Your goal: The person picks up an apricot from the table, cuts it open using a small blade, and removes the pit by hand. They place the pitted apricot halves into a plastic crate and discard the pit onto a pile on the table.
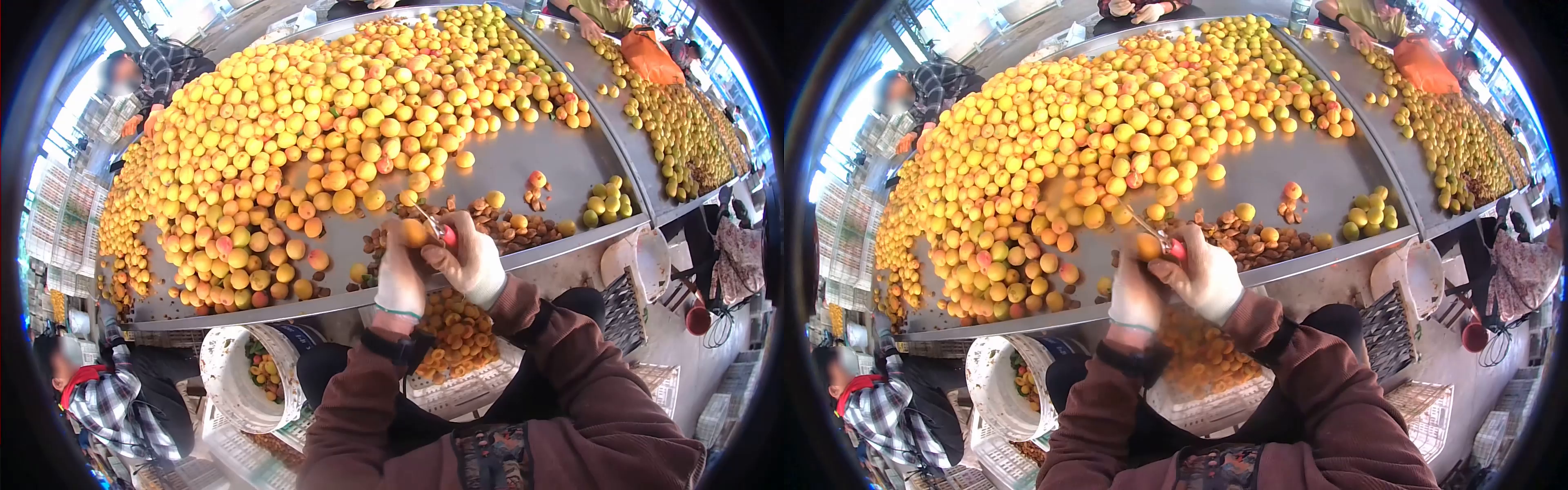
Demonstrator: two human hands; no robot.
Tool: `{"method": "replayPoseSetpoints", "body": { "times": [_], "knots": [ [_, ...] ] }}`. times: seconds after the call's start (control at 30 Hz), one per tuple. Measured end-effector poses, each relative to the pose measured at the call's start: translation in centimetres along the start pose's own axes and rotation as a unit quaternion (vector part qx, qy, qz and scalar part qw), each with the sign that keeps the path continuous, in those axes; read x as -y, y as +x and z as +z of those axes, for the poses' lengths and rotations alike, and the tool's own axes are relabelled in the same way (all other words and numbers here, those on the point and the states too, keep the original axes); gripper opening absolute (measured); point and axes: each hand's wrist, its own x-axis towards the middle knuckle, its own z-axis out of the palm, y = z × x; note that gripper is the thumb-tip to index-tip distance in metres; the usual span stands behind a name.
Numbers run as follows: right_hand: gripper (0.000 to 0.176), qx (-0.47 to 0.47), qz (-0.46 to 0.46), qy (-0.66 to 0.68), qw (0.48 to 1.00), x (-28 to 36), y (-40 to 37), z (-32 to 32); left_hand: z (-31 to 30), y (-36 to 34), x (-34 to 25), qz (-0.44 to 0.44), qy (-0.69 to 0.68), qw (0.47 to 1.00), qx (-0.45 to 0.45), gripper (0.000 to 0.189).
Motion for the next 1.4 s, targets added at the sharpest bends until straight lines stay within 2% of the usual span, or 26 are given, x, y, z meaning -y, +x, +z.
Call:
{"method": "replayPoseSetpoints", "body": {
  "times": [0.03,0.07,0.1,0.17,0.2,0.27,0.4,0.47,0.5,0.57,0.63,0.7,0.73,0.77,0.8,0.83,0.9,0.97,1.1,1.17,1.2,1.23,1.27,1.3,1.33,1.4],
  "knots": [
    [0.044,-0.013,-0.021,0.027,0.999,0.6,0.4,-0.5,-0.1,0.3,0.6,-0.018,0.010,1.000,0.005,0.050],
    [0.044,0.005,-0.028,0.016,0.999,0.0,0.5,-0.6,-0.4,-0.1,1.1,0.050,0.153,0.987,0.012,0.043],
    [0.044,0.004,-0.026,0.016,1.000,-0.3,0.5,-0.8,-1.0,0.0,1.3,0.048,0.154,0.987,0.013,0.043],
    [0.042,0.042,-0.008,0.035,0.998,-0.8,0.4,-1.1,-1.4,0.1,0.9,0.168,0.437,0.882,0.047,0.038],
    [0.043,0.044,0.003,0.044,0.998,-1.0,0.3,-1.0,-1.4,-0.1,1.0,0.167,0.438,0.882,0.047,0.038],
    [0.043,0.043,0.023,0.059,0.997,-1.2,0.3,-0.7,2.4,-1.9,-1.1,0.001,0.382,0.922,-0.053,0.038],
    [0.043,0.063,0.054,0.098,0.992,-0.8,0.3,-0.5,2.2,-1.8,-0.7,0.009,0.337,0.939,-0.065,0.039],
    [0.041,0.067,0.063,0.086,0.992,-1.0,0.6,-0.5,2.4,-1.8,-0.9,-0.081,0.217,0.970,-0.073,0.034],
    [0.039,0.072,0.069,0.074,0.992,-1.1,0.6,-0.5,2.4,-1.9,-1.0,-0.083,0.217,0.970,-0.074,0.034],
    [0.038,0.070,0.039,0.029,0.996,-1.1,0.4,-0.6,2.3,-1.9,-1.2,-0.167,0.068,0.983,-0.031,0.028],
    [0.038,0.067,0.009,-0.017,0.998,-1.2,0.1,-0.5,2.7,-2.3,-1.3,-0.165,0.079,0.983,-0.028,0.025],
    [0.032,-0.015,-0.029,0.059,0.998,-1.4,-0.3,0.1,2.6,-2.5,-1.3,-0.162,0.085,0.983,-0.027,0.023],
    [0.025,-0.044,0.001,0.154,0.987,-1.0,-0.4,0.1,2.6,-2.4,-1.5,-0.181,0.082,0.980,-0.018,0.023],
    [0.025,-0.044,-0.001,0.153,0.987,-0.5,-0.1,-0.2,2.7,-2.2,-1.6,-0.199,0.080,0.977,-0.007,0.024],
    [0.022,-0.062,0.135,0.336,0.930,0.2,0.3,-0.7,2.3,-1.7,-1.1,-0.182,0.100,0.978,-0.010,0.027],
    [0.018,-0.077,0.262,0.499,0.822,0.7,0.5,-1.1,2.3,-1.8,-1.1,-0.180,0.099,0.979,-0.008,0.027],
    [0.017,-0.110,0.216,0.511,0.825,-1.2,0.7,-0.1,2.3,-2.0,-1.3,-0.112,0.042,0.992,0.037,0.033],
    [0.026,-0.080,0.190,0.440,0.874,0.4,0.6,-0.8,2.5,-2.0,-1.7,-0.123,0.044,0.991,0.032,0.039],
    [0.024,0.039,0.246,0.447,0.859,1.3,0.5,-2.1,1.4,-1.6,-2.0,-0.144,0.008,0.987,0.069,0.046],
    [0.022,0.085,0.153,0.404,0.898,0.7,0.2,-1.1,1.6,-1.0,-2.1,-0.156,-0.013,0.984,0.087,0.047],
    [0.021,0.084,0.028,0.283,0.955,-1.0,0.2,-0.4,2.6,-0.7,-1.4,-0.110,-0.062,0.992,-0.008,0.048],
    [0.021,0.087,0.029,0.282,0.955,-1.0,0.2,-0.3,3.0,-0.6,-1.0,-0.064,-0.109,0.987,-0.103,0.048],
    [0.020,0.069,0.071,0.294,0.951,-0.9,0.1,-0.3,1.7,-0.3,-0.6,-0.077,-0.115,0.989,-0.058,0.049],
    [0.018,0.049,0.112,0.306,0.944,-0.7,0.1,-0.2,0.8,-0.2,-0.4,-0.078,-0.115,0.989,-0.059,0.049],
    [0.014,-0.001,0.168,0.374,0.912,-0.3,0.3,-0.2,0.5,-0.1,-0.3,-0.111,-0.110,0.987,-0.025,0.045],
    [0.013,-0.044,0.143,0.401,0.904,0.2,1.0,-0.7,-0.1,0.0,-0.3,-0.158,-0.080,0.984,0.035,0.044]
  ]
}}
